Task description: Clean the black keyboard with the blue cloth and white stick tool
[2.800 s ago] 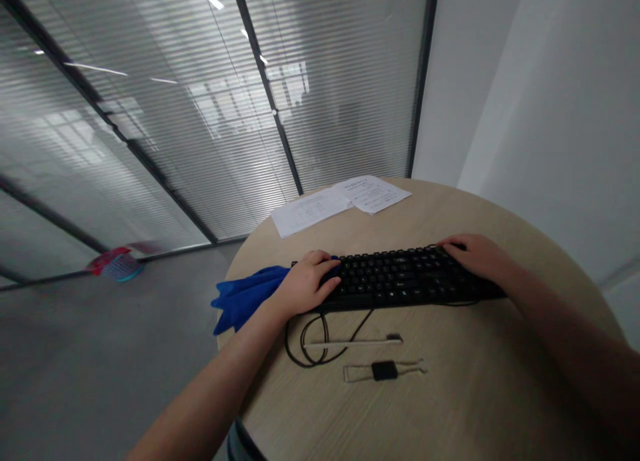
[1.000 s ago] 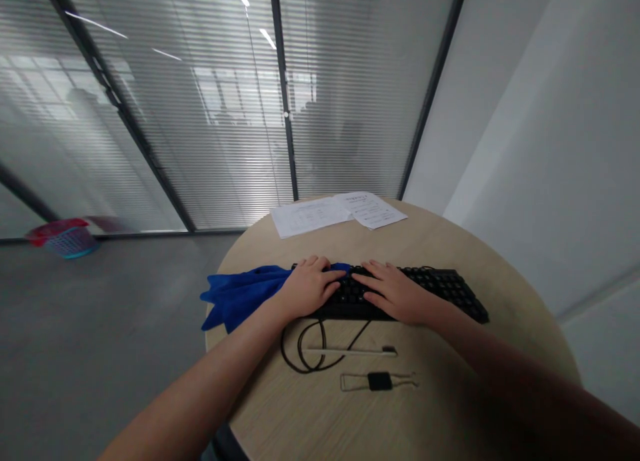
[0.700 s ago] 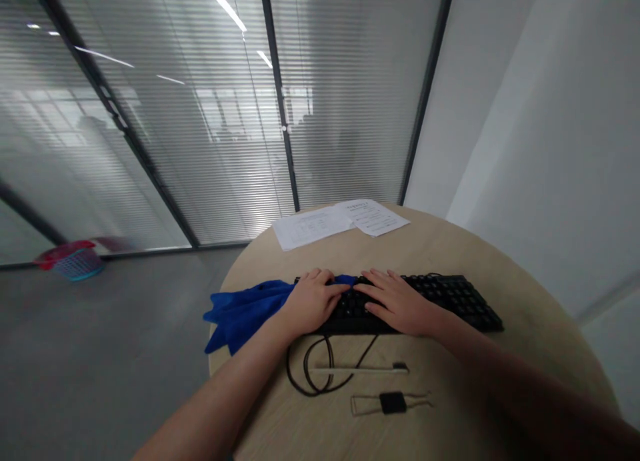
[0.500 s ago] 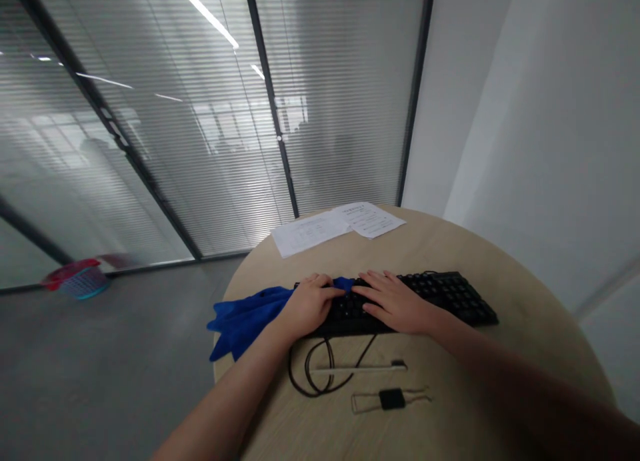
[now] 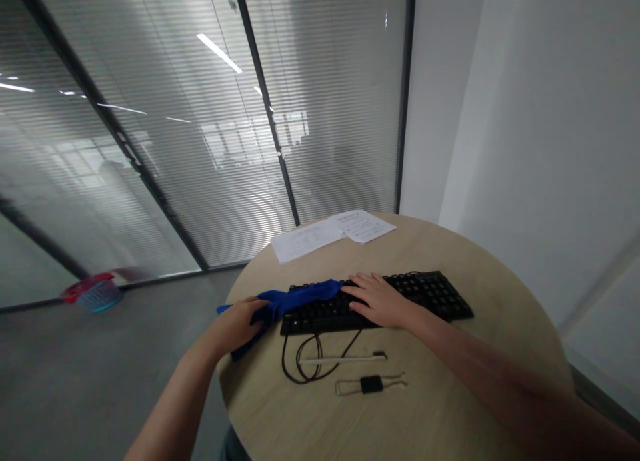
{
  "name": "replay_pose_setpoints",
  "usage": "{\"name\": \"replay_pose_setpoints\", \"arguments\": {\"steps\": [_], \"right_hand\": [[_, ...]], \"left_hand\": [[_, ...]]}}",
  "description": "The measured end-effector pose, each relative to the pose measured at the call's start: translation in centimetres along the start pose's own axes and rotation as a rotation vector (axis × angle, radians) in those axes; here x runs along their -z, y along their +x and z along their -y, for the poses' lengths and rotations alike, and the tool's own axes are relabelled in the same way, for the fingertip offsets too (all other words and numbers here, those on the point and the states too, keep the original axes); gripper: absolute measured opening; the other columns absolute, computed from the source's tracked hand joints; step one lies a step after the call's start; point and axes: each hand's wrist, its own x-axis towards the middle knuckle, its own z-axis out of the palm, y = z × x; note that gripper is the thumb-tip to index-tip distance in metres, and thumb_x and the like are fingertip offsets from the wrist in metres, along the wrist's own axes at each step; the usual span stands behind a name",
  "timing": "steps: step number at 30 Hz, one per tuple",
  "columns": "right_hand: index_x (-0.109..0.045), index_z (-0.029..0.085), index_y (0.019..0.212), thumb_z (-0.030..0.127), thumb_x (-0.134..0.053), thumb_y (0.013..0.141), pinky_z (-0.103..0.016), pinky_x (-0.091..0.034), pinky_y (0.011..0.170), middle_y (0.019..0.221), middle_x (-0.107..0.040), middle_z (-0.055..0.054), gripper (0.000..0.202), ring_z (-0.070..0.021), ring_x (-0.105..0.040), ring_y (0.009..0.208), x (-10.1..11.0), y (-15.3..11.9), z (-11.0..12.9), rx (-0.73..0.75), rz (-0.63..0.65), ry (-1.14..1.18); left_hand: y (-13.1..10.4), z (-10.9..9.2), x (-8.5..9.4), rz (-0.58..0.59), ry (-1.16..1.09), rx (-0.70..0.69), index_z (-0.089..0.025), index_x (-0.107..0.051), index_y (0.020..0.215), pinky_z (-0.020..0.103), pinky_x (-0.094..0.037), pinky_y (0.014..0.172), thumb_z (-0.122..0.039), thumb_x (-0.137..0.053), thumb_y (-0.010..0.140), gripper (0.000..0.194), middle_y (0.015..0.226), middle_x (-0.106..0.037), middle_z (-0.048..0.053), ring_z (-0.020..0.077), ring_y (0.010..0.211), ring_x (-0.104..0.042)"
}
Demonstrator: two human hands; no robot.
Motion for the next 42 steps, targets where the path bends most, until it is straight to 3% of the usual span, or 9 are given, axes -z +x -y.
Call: {"name": "replay_pose_setpoints", "arguments": {"steps": [3,7,10,15,23,27,33,38,42], "right_hand": [[-0.047,0.029,0.150,0.048,-0.038,0.102,-0.058,-0.027,0.120,0.156,-0.039,-0.009,0.052,-0.0306,-0.037,0.145,0.0,-0.1,0.0,0.006,-0.045,-0.008],[-0.047,0.023,0.149,0.036,-0.047,0.099,-0.055,-0.029,0.121,0.151,-0.047,-0.010,0.052,-0.0285,-0.040,0.143,0.6,-0.4,0.4,0.066,-0.207,-0.042],[-0.046,0.021,0.149,0.033,-0.048,0.098,-0.050,-0.032,0.121,0.146,-0.052,-0.010,0.053,-0.0251,-0.045,0.139,1.5,-0.6,1.0,0.102,-0.358,-0.046],[-0.041,0.017,0.150,0.045,-0.058,0.092,-0.043,-0.047,0.108,0.140,-0.056,-0.014,0.067,-0.0252,-0.057,0.125,1.8,-0.6,1.5,0.008,-0.480,0.027],[-0.064,0.015,0.098,0.041,-0.054,0.092,-0.032,-0.051,0.078,0.091,-0.069,-0.011,0.028,-0.0212,-0.065,0.086,2.5,-1.4,-0.3,-0.255,-0.649,0.270],[-0.059,0.017,0.109,0.034,-0.051,0.090,-0.027,-0.052,0.069,0.084,-0.068,-0.004,0.027,-0.0140,-0.064,0.073,4.7,-1.9,-1.3,-0.312,-0.884,0.681],[-0.046,0.023,0.121,0.019,-0.049,0.080,-0.019,-0.045,0.052,0.062,-0.052,0.009,0.041,-0.0084,-0.052,0.050,9.8,-3.3,-1.4,-0.321,-1.224,0.906],[-0.047,0.023,0.096,0.013,-0.049,0.070,-0.018,-0.034,0.042,0.062,-0.048,0.008,0.028,-0.0075,-0.044,0.044,16.0,-5.0,-1.1,-0.232,-1.560,0.804],[-0.060,0.020,0.088,0.010,-0.056,0.068,-0.018,-0.040,0.048,0.072,-0.057,0.002,0.023,-0.0073,-0.051,0.055,19.3,-5.2,-1.1,-0.253,-1.395,0.634]], "left_hand": [[0.6,0.2,0.6,-0.030,0.025,0.058,-0.023,-0.074,0.113,0.040,-0.051,0.100,-0.015,-0.048,0.082,0.041,0.115,-0.074,0.007,0.0267,0.108,-0.068],[2.8,-1.4,3.3,-0.252,-0.035,0.012,-0.024,-0.073,0.118,0.037,-0.051,0.098,-0.016,-0.046,0.083,0.045,0.116,-0.072,0.005,0.0253,0.106,-0.068],[4.7,-4.5,6.0,-0.406,-0.108,-0.119,-0.024,-0.072,0.121,0.037,-0.051,0.098,-0.015,-0.046,0.086,0.045,0.116,-0.071,0.005,0.0239,0.106,-0.067],[7.7,-11.6,8.6,-0.446,-0.114,-0.366,-0.027,-0.071,0.123,0.036,-0.054,0.092,-0.014,-0.048,0.092,0.041,0.113,-0.071,0.004,0.0215,0.101,-0.067],[10.7,-16.6,8.4,-0.558,-0.201,-0.493,-0.025,-0.073,0.121,0.035,-0.055,0.088,-0.011,-0.051,0.093,0.038,0.111,-0.072,0.005,0.0204,0.099,-0.068],[12.2,-17.2,8.1,-0.590,-0.320,-0.534,-0.024,-0.073,0.121,0.035,-0.054,0.091,-0.008,-0.052,0.090,0.040,0.107,-0.073,0.006,0.0195,0.099,-0.068],[14.1,-19.9,7.3,-0.402,-0.393,-0.665,-0.024,-0.072,0.121,0.036,-0.054,0.092,-0.016,-0.058,0.093,0.032,0.108,-0.073,0.006,0.0189,0.096,-0.068],[14.1,-17.7,6.6,-0.377,-0.520,-0.574,-0.021,-0.064,0.130,0.031,-0.058,0.081,-0.022,-0.058,0.095,0.036,0.120,-0.068,0.009,0.0158,0.090,-0.067],[13.8,-11.4,4.3,-0.496,-0.476,-0.290,-0.018,-0.072,0.115,0.032,-0.059,0.080,-0.021,-0.056,0.094,0.027,0.119,-0.067,0.011,0.0181,0.094,-0.066]]}}
